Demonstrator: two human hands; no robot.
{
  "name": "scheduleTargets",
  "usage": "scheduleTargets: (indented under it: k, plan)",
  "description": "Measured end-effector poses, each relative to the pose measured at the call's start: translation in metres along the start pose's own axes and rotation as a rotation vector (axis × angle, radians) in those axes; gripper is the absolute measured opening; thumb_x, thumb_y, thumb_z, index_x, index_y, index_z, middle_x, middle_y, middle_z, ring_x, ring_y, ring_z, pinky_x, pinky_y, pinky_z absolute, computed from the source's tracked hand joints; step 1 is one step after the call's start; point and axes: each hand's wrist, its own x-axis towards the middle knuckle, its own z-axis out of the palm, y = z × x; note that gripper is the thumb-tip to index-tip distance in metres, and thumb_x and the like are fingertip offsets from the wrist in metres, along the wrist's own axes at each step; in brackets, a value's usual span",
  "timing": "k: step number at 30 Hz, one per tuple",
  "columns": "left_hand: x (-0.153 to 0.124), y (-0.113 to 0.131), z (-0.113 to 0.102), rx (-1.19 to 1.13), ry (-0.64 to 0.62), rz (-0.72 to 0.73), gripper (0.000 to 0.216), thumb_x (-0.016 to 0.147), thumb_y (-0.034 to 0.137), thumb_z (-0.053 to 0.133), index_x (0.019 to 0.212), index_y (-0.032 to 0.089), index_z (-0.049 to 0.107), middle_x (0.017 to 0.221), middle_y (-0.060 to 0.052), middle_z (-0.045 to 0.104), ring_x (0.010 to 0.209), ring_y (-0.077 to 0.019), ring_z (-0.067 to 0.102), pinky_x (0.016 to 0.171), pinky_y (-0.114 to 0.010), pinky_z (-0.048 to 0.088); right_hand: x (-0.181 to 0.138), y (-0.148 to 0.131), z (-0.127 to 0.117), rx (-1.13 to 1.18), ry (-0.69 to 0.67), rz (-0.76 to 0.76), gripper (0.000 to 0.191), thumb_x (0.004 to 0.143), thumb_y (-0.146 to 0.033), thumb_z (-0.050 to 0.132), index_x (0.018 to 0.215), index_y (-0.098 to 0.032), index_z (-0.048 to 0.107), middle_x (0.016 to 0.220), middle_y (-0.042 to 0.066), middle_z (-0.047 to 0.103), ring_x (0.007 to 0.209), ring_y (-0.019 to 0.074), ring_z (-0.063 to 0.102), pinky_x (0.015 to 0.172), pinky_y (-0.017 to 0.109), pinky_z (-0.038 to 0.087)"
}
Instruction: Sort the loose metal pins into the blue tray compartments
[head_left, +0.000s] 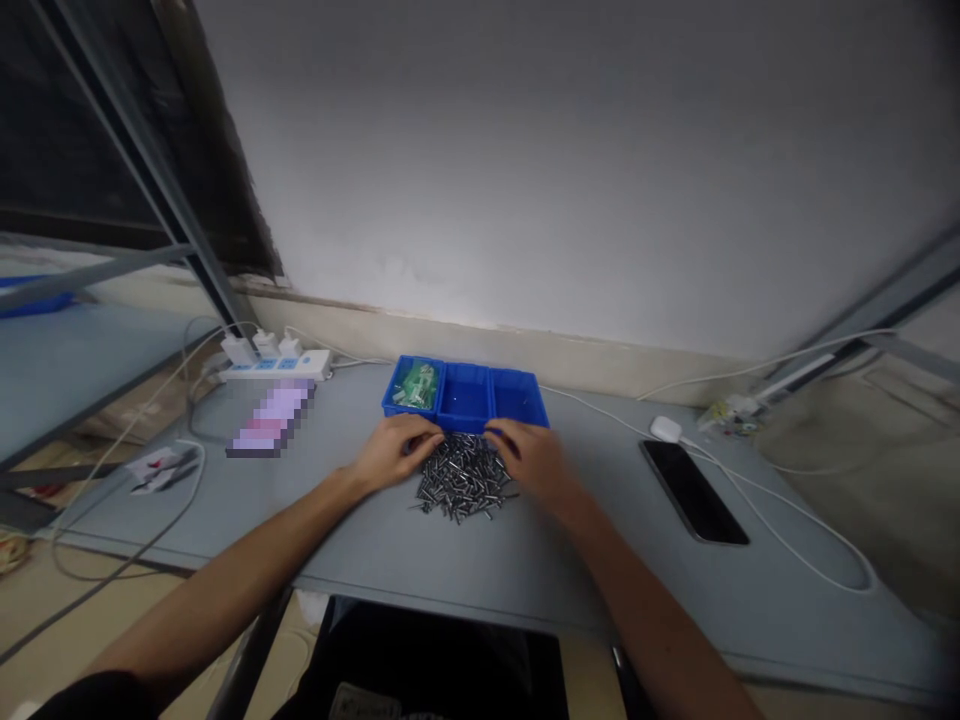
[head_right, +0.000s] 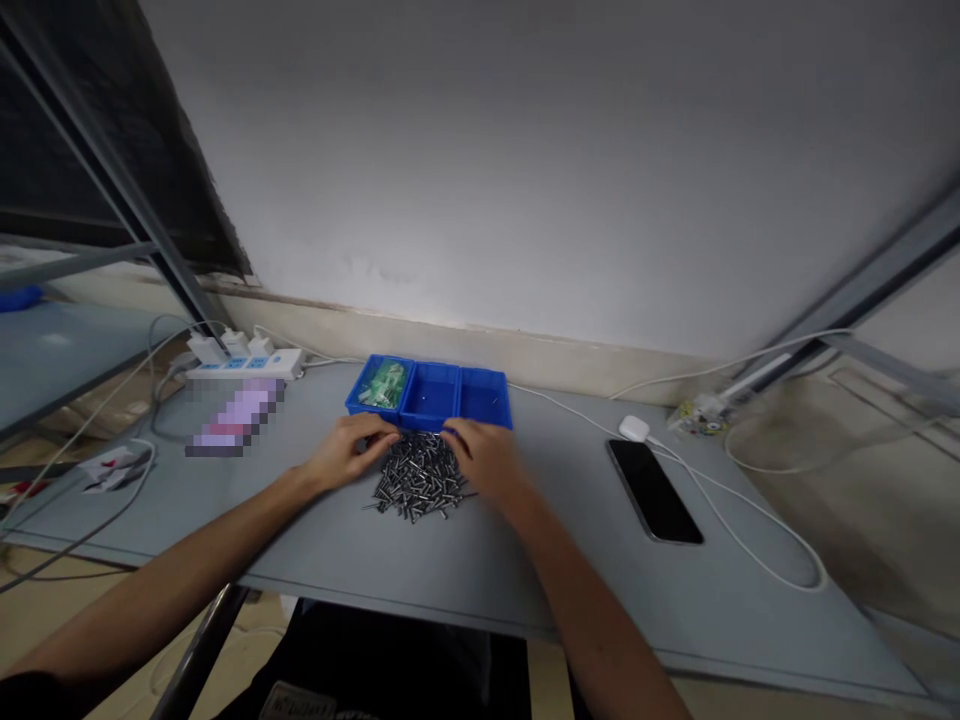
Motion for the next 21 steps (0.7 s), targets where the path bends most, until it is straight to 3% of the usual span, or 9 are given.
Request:
scheduleTargets:
  k: [3, 5, 9, 15, 21]
  plan:
    - [-0.001, -0.001, 0.000, 0.002, 0.009, 0.005, 0.025, 0.101, 0.033, 0.054, 0.097, 0.017, 0.072, 0.080, -0.003, 0.070, 0.069, -0.0131, 0.060, 0.069, -0.027, 0.047, -0.004, -0.014, -0.001, -0.003, -0.273, -0.090, 0.015, 0.098, -0.037, 0.066, 0.095, -0.023, 0.071, 0.082, 0.002, 0.075, 0.072, 0.0178, 0.068, 0.067, 0.029, 0.044]
    - [-0.001, -0.001, -0.001, 0.005, 0.014, 0.011, 0.025, 0.102, 0.033, 0.054, 0.097, 0.017, 0.073, 0.080, -0.003, 0.071, 0.069, -0.0132, 0.060, 0.069, -0.028, 0.048, -0.004, -0.021, -0.003, -0.024, -0.356, -0.111, 0.016, 0.093, -0.037, 0.072, 0.091, -0.022, 0.071, 0.078, 0.002, 0.074, 0.071, 0.0180, 0.068, 0.064, 0.028, 0.042]
    - [0.000, 0.000, -0.001, 0.006, 0.006, 0.005, 0.024, 0.101, 0.033, 0.054, 0.098, 0.017, 0.073, 0.081, -0.003, 0.072, 0.069, -0.0134, 0.060, 0.069, -0.028, 0.048, -0.003, -0.023, -0.003, -0.014, -0.411, -0.111, 0.010, 0.090, -0.028, 0.076, 0.089, -0.021, 0.070, 0.083, 0.002, 0.075, 0.075, 0.0183, 0.068, 0.065, 0.028, 0.041]
    - [0.000, 0.000, 0.000, -0.002, -0.015, 0.003, 0.024, 0.102, 0.033, 0.054, 0.099, 0.017, 0.073, 0.081, -0.003, 0.072, 0.071, -0.0139, 0.061, 0.070, -0.028, 0.047, -0.004, -0.021, 0.006, 0.014, -0.432, -0.123, 0.009, 0.094, -0.018, 0.068, 0.086, -0.020, 0.068, 0.086, 0.001, 0.073, 0.079, 0.0169, 0.067, 0.069, 0.028, 0.043]
    - [0.000, 0.000, 0.000, 0.004, -0.027, -0.010, 0.022, 0.101, 0.032, 0.055, 0.100, 0.018, 0.073, 0.082, -0.002, 0.072, 0.071, -0.0135, 0.061, 0.071, -0.027, 0.046, -0.003, -0.024, 0.004, -0.023, -0.474, -0.102, 0.011, 0.095, -0.024, 0.069, 0.086, -0.019, 0.067, 0.087, 0.002, 0.073, 0.080, 0.0178, 0.067, 0.069, 0.029, 0.042]
